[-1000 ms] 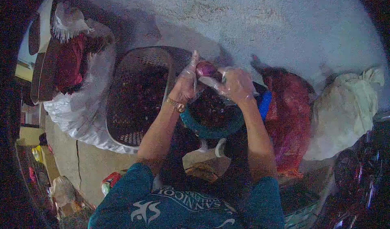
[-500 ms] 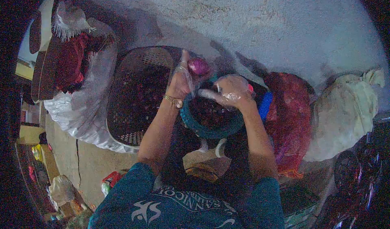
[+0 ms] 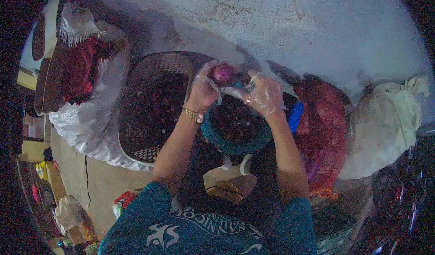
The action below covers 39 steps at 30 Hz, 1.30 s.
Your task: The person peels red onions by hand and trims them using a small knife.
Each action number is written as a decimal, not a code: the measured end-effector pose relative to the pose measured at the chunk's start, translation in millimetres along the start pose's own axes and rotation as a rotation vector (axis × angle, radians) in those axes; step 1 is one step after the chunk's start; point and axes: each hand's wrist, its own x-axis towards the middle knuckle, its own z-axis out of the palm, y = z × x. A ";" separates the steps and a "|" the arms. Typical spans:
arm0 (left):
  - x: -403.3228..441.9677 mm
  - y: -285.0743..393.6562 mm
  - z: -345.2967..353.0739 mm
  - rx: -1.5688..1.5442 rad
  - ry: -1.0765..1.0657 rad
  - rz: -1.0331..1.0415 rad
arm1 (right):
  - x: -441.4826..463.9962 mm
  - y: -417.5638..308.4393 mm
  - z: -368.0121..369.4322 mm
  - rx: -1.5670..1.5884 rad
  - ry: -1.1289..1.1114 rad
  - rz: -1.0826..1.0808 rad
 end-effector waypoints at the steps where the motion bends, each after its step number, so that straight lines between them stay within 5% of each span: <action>1: 15.1 -3.8 -24.1 -0.089 -0.278 -0.119 | -0.3 -0.6 -0.4 0.000 -0.001 0.002; 2: 23.6 -6.0 -37.8 -0.178 -0.555 -0.236 | 0.1 -2.4 -1.3 -0.012 0.002 0.004; 3: 14.5 -6.8 -23.4 -0.177 -0.554 -0.236 | 0.2 -3.6 -2.0 -0.023 0.006 0.005; 5: -12.0 -8.8 21.1 0.121 -0.008 -0.136 | -0.9 -2.1 -4.0 -0.038 -0.002 0.007; 28: -5.0 -9.5 12.2 0.197 -0.053 -0.071 | 2.5 6.6 3.3 -0.081 -0.050 -0.014; 33: -13.3 -8.2 18.3 0.252 -0.016 -0.013 | 10.8 -9.7 -16.0 0.143 -0.305 0.082; 39: 0.7 -6.5 -3.5 0.189 -0.128 -0.104 | 7.2 -5.1 -12.2 0.047 -0.273 0.040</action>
